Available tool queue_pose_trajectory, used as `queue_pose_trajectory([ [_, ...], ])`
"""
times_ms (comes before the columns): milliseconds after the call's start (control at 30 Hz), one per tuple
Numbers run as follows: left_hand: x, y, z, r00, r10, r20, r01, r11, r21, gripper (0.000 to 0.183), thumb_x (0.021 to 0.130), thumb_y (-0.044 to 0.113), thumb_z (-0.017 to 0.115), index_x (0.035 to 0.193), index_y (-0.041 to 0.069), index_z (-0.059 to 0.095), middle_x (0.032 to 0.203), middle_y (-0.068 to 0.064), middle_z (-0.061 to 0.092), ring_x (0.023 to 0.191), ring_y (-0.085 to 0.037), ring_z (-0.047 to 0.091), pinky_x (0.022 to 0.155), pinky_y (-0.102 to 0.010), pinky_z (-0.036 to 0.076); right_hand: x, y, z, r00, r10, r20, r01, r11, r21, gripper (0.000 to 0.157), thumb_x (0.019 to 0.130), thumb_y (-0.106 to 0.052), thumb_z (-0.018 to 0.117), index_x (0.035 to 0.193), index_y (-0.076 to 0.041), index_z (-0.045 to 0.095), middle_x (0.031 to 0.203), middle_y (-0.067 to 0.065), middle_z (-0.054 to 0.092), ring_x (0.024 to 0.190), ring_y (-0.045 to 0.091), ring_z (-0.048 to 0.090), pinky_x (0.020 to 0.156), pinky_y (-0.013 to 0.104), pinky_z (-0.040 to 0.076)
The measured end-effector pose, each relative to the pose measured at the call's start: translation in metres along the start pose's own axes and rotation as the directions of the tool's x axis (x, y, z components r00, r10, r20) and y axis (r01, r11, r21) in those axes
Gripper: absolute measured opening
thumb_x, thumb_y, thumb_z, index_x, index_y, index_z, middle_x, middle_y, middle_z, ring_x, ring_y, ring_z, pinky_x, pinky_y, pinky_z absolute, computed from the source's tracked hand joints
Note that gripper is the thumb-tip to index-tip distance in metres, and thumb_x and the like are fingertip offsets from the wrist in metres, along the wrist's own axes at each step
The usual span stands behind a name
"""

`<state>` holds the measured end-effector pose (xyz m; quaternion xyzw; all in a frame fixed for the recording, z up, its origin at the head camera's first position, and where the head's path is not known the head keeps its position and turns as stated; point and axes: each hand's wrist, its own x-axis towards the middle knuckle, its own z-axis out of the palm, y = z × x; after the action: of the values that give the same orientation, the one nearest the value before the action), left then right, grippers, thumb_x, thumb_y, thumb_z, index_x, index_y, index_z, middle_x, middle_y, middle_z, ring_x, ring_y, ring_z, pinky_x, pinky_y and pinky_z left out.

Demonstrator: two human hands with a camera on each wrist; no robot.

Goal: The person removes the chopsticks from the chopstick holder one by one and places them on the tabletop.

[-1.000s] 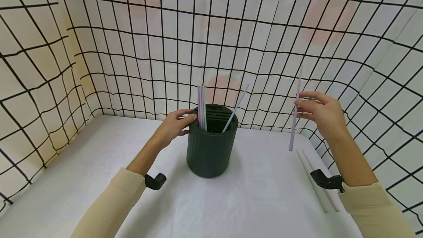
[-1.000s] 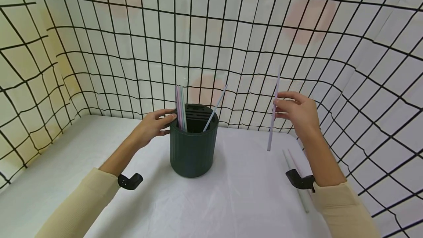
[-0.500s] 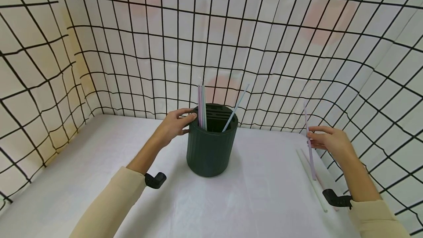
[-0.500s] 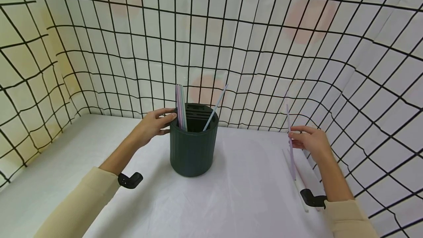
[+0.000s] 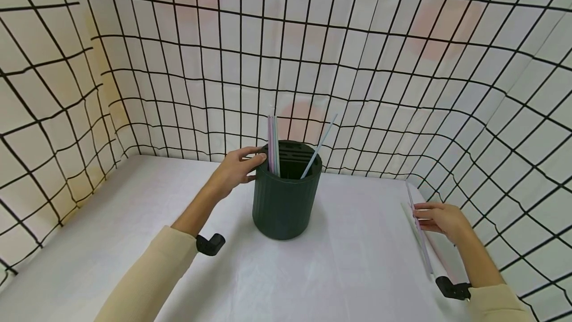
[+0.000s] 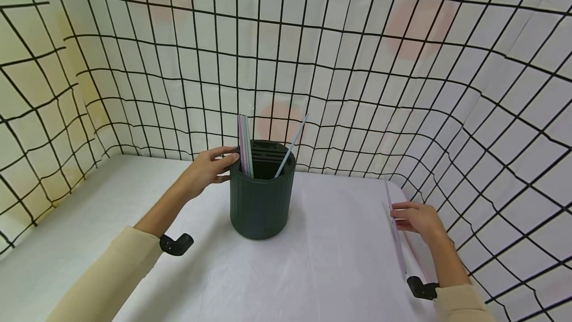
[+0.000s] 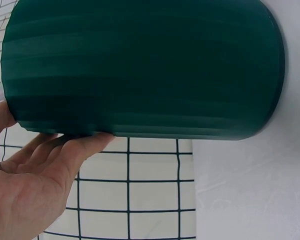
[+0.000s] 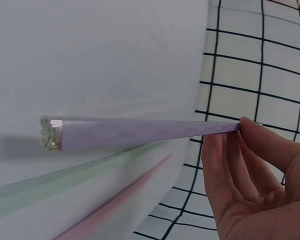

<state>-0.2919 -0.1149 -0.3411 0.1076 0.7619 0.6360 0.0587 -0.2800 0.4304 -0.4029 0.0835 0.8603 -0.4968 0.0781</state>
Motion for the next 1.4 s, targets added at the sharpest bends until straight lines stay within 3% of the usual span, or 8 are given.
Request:
queue_pose_trajectory([
  [500, 0.001, 0.0, 0.002, 1.0, -0.006, -0.005, 0.006, 1.0, -0.007, 0.055, 0.102, 0.038, 0.06, 0.15, 0.012, 0.049, 0.143, -0.015, 0.058, 0.129, -0.03, 0.061, 0.107, -0.049, 0.051, 0.007, 0.037, 0.011, 0.997, 0.077, 0.008, -0.077, 0.997, 0.016, 0.048, 0.093, -0.011, 0.073, 0.128, 0.017, 0.058, 0.092, -0.003, 0.075, 0.078, 0.011, 0.071, 0.073, 0.028, 0.064],
  [1400, 0.001, -0.001, 0.001, 1.0, -0.004, -0.008, 0.004, 1.0, -0.006, 0.056, 0.102, 0.039, 0.061, 0.15, 0.012, 0.049, 0.144, -0.014, 0.058, 0.129, -0.031, 0.061, 0.107, -0.048, 0.052, 0.012, 0.044, 0.019, 0.991, 0.122, -0.045, -0.122, 0.993, 0.007, 0.042, 0.092, -0.011, 0.074, 0.124, 0.015, 0.063, 0.082, -0.006, 0.072, 0.069, 0.007, 0.065, 0.063, 0.022, 0.06],
])
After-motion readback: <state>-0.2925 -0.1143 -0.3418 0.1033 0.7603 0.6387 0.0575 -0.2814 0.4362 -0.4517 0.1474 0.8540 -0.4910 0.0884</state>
